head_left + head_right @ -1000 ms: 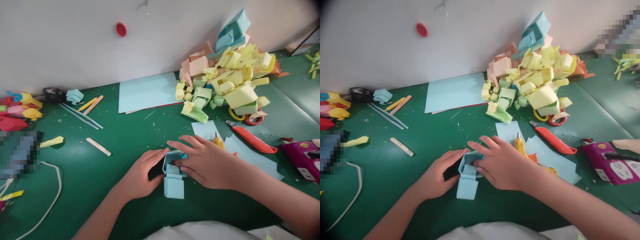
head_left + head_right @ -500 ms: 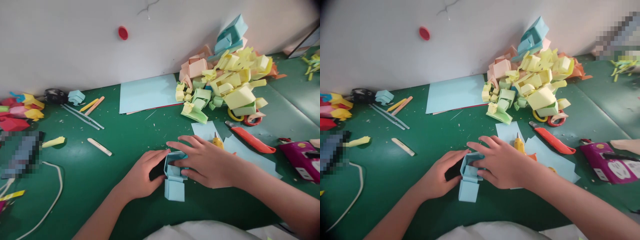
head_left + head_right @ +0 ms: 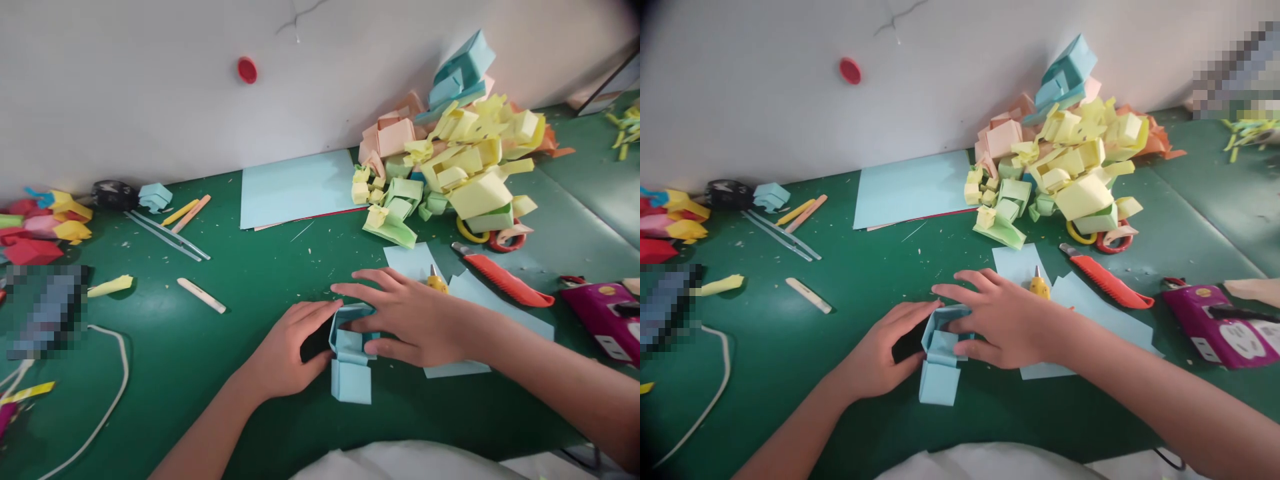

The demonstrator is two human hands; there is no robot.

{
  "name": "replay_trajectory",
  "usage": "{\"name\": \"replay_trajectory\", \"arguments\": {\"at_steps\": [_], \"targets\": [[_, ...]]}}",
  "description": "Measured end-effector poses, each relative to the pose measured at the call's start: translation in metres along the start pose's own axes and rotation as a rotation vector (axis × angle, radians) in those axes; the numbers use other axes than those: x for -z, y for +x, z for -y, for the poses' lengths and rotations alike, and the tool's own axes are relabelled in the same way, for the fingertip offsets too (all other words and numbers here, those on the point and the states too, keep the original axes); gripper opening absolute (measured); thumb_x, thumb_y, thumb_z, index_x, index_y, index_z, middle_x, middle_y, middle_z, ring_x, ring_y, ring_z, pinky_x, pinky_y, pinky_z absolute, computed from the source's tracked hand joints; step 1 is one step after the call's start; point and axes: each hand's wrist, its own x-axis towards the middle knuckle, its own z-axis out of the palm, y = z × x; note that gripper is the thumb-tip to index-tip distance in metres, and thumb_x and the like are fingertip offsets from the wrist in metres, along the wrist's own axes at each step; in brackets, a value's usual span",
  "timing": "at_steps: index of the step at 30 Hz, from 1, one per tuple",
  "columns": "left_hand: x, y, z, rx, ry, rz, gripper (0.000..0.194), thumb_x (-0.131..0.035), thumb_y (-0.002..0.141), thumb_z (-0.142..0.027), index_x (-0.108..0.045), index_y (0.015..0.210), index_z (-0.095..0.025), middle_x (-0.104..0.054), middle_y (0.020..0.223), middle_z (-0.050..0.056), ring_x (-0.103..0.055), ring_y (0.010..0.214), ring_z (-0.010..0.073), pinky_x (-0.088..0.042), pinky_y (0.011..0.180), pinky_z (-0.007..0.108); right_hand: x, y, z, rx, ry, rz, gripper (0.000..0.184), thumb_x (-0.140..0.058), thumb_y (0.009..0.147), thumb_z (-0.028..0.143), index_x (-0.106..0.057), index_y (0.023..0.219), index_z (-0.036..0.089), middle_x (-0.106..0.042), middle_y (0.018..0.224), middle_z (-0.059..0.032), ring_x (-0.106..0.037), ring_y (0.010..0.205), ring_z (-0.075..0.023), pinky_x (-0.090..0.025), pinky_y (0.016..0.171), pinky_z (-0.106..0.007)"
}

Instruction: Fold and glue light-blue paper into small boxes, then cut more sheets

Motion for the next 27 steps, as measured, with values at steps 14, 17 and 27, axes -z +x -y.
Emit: {"name": "replay_trajectory", "arguments": {"at_steps": [14,17,27], "targets": [[-0.001,0.000,0.000,-0.009,0.026,0.016,0.072,-0.064,0.090,-0.018,-0.037,0.154,-0.033,-0.052,0.151,0.004,-0.047,0.138,0.0260,-0.041,0.116,0.047,0.001,-0.001,0.003,-0.035,0.065,0.052,0.042,-0.043,0.104,0.051,-0.072,0.129,0.031,-0.038,0.162,-0.0095,-0.035,0.142,-0.0428,-0.042,0.105,-0.065],[0.000,0.000,0.001,-0.024,0.022,0.019,0.073,-0.065,0.089,-0.018,-0.037,0.155,-0.033,-0.052,0.151,0.004,-0.048,0.138,0.0258,-0.041,0.116,0.046,0.003,-0.003,0.005,-0.065,0.081,0.041,0.041,-0.043,0.104,0.051,-0.072,0.128,0.033,-0.037,0.163,-0.0069,-0.035,0.142,-0.0407,-0.044,0.105,-0.064],[0.000,0.001,0.000,-0.014,0.013,0.029,0.072,-0.065,0.090,-0.019,-0.037,0.154,-0.033,-0.052,0.151,0.003,-0.047,0.137,0.0250,-0.040,0.117,0.046,-0.004,-0.004,0.011,-0.121,-0.106,-0.041,0.044,-0.039,0.106,0.039,-0.081,0.101,0.027,-0.049,0.154,-0.0115,-0.042,0.137,-0.0439,-0.044,0.101,-0.065]]}}
